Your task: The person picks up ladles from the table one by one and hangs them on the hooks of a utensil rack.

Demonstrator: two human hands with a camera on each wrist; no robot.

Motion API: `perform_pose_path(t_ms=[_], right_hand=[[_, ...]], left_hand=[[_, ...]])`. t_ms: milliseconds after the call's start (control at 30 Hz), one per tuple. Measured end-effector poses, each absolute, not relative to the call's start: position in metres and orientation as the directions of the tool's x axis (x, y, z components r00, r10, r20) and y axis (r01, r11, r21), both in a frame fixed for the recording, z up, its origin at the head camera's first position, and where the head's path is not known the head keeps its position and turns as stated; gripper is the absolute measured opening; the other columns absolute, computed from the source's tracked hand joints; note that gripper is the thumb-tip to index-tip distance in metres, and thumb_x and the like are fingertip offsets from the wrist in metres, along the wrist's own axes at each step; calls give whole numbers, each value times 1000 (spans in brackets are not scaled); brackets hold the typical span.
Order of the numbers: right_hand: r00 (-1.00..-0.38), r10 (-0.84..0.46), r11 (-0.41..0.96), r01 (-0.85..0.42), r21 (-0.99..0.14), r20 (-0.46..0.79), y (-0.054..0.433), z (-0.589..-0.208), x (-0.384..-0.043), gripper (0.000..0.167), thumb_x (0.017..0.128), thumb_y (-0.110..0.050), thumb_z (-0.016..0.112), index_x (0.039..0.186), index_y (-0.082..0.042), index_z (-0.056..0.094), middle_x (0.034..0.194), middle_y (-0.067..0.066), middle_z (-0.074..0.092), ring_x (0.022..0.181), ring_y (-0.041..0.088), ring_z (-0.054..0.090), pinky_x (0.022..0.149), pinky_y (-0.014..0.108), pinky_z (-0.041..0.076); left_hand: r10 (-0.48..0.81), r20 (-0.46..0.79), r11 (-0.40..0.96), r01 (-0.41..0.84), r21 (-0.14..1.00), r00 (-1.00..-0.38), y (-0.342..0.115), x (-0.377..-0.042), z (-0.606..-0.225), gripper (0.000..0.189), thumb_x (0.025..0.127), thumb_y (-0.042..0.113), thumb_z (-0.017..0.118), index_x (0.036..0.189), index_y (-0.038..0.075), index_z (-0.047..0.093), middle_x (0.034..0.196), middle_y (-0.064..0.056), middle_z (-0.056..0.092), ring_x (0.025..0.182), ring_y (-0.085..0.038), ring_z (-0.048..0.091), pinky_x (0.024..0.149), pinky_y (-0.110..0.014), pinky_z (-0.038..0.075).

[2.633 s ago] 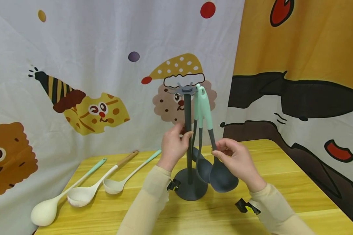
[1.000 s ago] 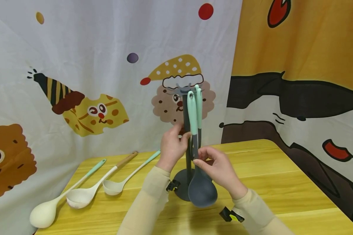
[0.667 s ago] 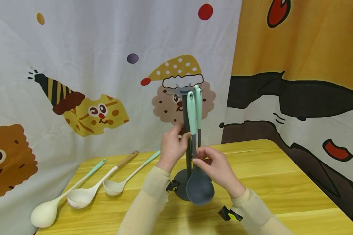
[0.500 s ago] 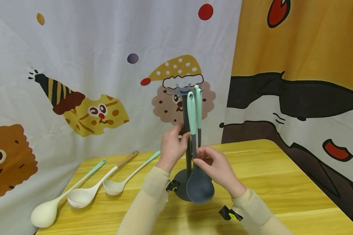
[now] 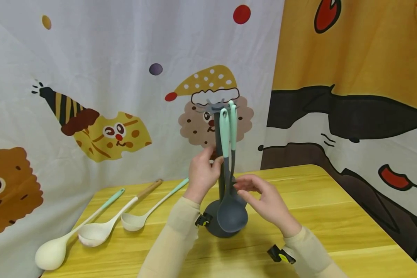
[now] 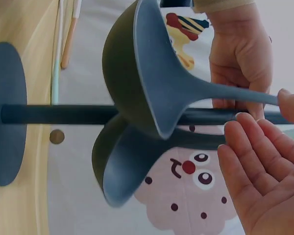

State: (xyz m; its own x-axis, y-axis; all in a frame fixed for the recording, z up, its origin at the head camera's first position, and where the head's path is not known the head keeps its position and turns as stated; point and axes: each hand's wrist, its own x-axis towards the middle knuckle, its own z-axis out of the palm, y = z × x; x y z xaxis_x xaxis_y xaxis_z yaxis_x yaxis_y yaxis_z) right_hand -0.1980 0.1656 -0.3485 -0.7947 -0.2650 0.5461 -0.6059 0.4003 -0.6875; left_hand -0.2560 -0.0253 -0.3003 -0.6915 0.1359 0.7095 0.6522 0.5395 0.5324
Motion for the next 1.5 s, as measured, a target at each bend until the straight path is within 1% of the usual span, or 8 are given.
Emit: perform_pose_path(t_ms=[133, 367, 533, 633, 833, 1067, 1300, 1500], right_hand=[[-764, -256, 463, -634, -619, 592, 173, -351, -197, 36, 91, -8, 72, 126, -11, 63, 113, -3, 70, 105, 16, 65, 90, 44, 52], [-694, -271, 541, -683, -491, 666, 187, -359, -198, 54, 86, -9, 77, 136, -10, 58, 134, 1, 60, 123, 23, 54, 99, 44, 44], [-664, -313, 550, -710, -440, 679, 195, -362, -199, 67, 82, -7, 79, 143, -10, 53, 147, 5, 49, 134, 28, 44, 102, 56, 39], [-670, -342, 570, -705, -421, 659, 199, -365, -200, 70, 83, -11, 79, 146, -9, 49, 152, 8, 44, 140, 30, 38, 106, 60, 32], [-687, -400, 604, -696, -389, 607, 205, -373, -203, 70, 91, -26, 73, 149, -2, 42, 156, 15, 36, 144, 34, 30, 115, 57, 18], [-718, -396, 626, -667, -404, 572, 211, -379, -203, 72, 93, -32, 69, 152, -3, 37, 158, 16, 30, 144, 41, 26, 116, 57, 16], [-739, -388, 651, -643, -404, 551, 218, -383, -205, 76, 94, -38, 67, 152, -1, 34, 159, 19, 26, 145, 42, 21, 120, 48, 9], [-759, -380, 671, -620, -407, 529, 221, -385, -207, 79, 94, -40, 67, 153, 0, 33, 160, 20, 24, 145, 44, 20, 118, 53, 10]], left_hand=[[135, 701, 538, 645, 542, -700, -25, -256, -299, 19, 90, 2, 68, 109, 5, 64, 93, -9, 70, 86, -23, 70, 72, -34, 59], [142, 704, 523, 656, 544, -696, -25, -256, -300, 19, 90, 1, 68, 109, 4, 64, 93, -9, 70, 85, -23, 69, 72, -34, 59], [141, 708, 520, 661, 542, -692, -26, -257, -300, 18, 91, 1, 69, 108, 4, 64, 92, -9, 70, 85, -24, 70, 72, -34, 59], [143, 712, 513, 667, 541, -688, -27, -257, -300, 19, 91, 1, 68, 109, 5, 65, 93, -9, 70, 85, -24, 70, 72, -35, 59], [142, 724, 499, 680, 537, -676, -27, -257, -301, 21, 90, 0, 68, 110, 5, 65, 92, -9, 70, 84, -24, 70, 71, -34, 59], [123, 740, 490, 689, 534, -661, -26, -258, -302, 19, 89, -1, 69, 106, 5, 66, 89, -9, 69, 82, -23, 69, 69, -33, 59], [92, 730, 485, 670, 562, -678, -22, -256, -300, 13, 90, 6, 72, 102, 6, 68, 87, -6, 69, 80, -19, 68, 67, -30, 58], [68, 738, 500, 663, 557, -671, -21, -255, -299, 12, 89, 8, 74, 100, 6, 69, 84, -5, 69, 76, -18, 67, 65, -31, 57]])
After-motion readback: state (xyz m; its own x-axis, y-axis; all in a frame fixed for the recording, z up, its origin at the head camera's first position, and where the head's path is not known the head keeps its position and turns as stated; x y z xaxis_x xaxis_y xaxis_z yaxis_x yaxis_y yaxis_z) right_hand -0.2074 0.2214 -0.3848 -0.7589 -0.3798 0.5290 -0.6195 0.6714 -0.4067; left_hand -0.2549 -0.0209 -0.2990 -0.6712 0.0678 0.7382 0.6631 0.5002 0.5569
